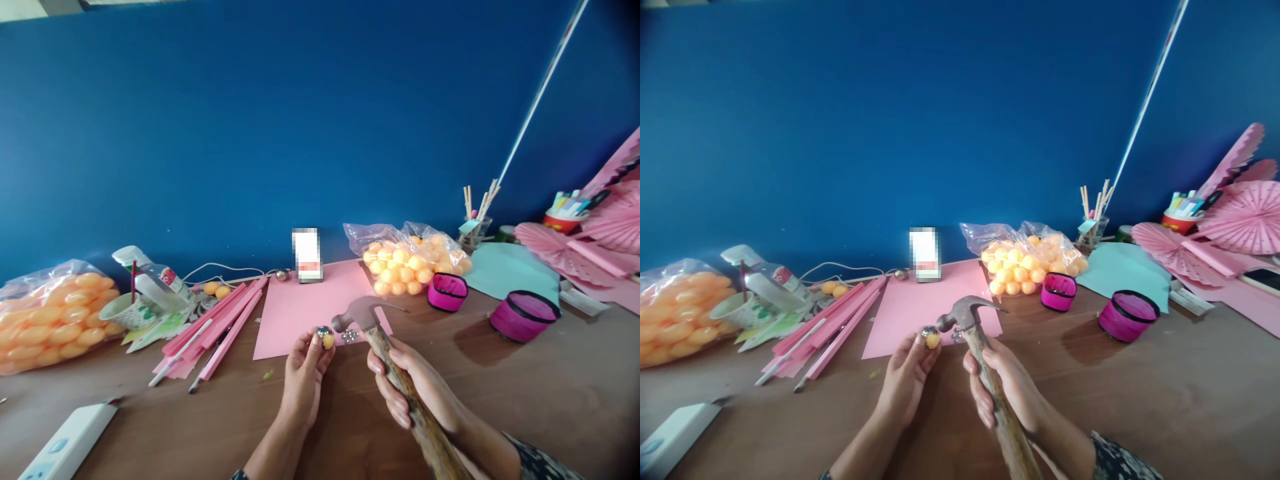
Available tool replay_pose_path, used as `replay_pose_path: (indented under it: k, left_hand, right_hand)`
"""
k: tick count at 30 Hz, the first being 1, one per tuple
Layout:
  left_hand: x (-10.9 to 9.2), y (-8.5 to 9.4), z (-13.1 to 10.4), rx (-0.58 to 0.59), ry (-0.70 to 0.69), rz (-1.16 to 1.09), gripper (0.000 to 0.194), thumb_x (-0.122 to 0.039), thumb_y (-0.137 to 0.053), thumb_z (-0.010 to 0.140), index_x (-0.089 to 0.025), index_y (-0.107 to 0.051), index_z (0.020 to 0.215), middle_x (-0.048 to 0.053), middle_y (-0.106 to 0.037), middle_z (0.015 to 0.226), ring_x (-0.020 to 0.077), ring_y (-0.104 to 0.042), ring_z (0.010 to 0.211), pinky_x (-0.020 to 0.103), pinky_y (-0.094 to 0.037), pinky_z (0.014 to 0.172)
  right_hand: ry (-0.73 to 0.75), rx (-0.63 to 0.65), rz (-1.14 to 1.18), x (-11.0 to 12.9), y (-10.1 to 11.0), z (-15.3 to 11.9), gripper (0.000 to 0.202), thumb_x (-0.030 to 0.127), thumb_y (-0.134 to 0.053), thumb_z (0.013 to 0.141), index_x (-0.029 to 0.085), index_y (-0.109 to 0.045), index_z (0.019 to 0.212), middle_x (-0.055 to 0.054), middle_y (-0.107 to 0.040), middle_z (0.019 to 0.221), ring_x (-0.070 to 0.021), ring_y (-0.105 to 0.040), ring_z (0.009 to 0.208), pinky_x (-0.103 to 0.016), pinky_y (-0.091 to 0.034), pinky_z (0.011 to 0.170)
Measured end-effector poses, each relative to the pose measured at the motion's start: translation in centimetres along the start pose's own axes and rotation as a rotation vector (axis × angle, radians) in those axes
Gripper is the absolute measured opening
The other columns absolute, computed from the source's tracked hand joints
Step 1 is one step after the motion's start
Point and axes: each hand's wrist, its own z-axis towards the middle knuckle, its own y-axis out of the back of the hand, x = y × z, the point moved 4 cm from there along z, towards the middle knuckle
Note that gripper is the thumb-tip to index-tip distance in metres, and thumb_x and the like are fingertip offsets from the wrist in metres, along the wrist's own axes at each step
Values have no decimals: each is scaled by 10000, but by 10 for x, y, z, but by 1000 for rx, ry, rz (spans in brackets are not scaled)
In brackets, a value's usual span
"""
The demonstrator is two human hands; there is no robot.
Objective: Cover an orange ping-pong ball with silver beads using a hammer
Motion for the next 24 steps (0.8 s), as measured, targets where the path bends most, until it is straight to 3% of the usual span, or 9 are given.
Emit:
replay_pose_path:
  k: [5,24]
  left_hand:
    - [1,-1,-2,0,22,8,336,-262,-673,701,-161,-616,1017,47,-661,898,118,-619,801,284,-475,834]
    - [2,3,1,-36,21,-13,204,-266,-667,706,-148,-655,872,52,-668,919,138,-616,847,263,-477,827]
  right_hand:
    - [-27,1,-5,-1,-1,1,254,370,-296,894,190,-430,774,79,-402,397,-49,-276,258,-147,-328,277]
    - [10,-33,40,2,2,0,257,383,-324,879,189,-445,762,82,-382,401,-42,-246,275,-141,-323,279]
